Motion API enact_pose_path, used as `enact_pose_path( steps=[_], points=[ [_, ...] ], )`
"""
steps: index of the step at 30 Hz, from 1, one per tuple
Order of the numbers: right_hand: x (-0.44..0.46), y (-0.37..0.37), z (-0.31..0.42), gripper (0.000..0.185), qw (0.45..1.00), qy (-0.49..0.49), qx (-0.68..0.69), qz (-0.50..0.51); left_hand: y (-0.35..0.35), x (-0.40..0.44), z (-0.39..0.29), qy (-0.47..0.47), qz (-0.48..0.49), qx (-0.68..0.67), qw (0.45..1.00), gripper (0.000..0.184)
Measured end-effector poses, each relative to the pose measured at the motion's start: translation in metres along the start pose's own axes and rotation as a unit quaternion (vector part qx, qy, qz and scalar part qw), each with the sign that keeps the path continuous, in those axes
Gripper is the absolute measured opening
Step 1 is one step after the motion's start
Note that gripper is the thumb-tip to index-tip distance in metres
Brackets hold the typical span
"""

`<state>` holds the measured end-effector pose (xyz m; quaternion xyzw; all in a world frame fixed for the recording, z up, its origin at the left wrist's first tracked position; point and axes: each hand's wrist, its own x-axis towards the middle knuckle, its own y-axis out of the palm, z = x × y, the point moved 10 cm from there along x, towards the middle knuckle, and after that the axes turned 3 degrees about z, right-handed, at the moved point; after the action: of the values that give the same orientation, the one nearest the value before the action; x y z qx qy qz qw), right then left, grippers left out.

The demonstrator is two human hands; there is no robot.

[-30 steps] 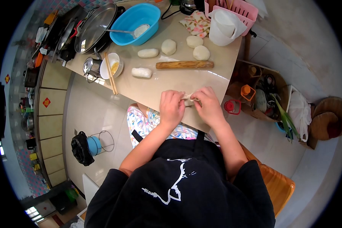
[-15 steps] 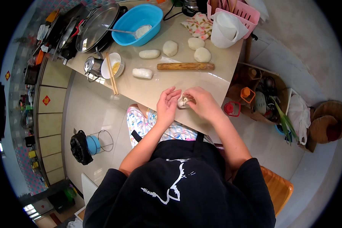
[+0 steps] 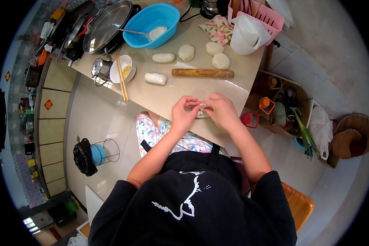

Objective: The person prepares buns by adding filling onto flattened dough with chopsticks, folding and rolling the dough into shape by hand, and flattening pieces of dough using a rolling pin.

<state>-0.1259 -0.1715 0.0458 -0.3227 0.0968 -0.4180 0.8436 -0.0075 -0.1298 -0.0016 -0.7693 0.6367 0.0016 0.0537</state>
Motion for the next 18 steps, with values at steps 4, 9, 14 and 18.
enact_pose_path(
  steps=[4, 9, 14, 18],
  points=[
    [-0.006, -0.005, 0.006, 0.011, 0.998, -0.011, 0.011, -0.059, 0.0, -0.02, -0.032, 0.117, -0.031, 0.152, 0.981, 0.032],
    [-0.011, -0.005, 0.006, 0.011, 0.995, -0.03, 0.024, -0.09, 0.0, -0.026, -0.029, 0.157, -0.055, 0.182, 0.969, 0.034],
    [-0.011, -0.005, 0.007, 0.015, 0.996, -0.028, 0.028, -0.081, 0.002, -0.028, -0.043, 0.244, -0.067, 0.254, 0.934, 0.025],
    [-0.014, -0.005, 0.022, 0.018, 0.994, -0.08, 0.007, -0.069, 0.002, -0.03, -0.043, 0.256, -0.074, 0.252, 0.93, 0.025]
  ],
)
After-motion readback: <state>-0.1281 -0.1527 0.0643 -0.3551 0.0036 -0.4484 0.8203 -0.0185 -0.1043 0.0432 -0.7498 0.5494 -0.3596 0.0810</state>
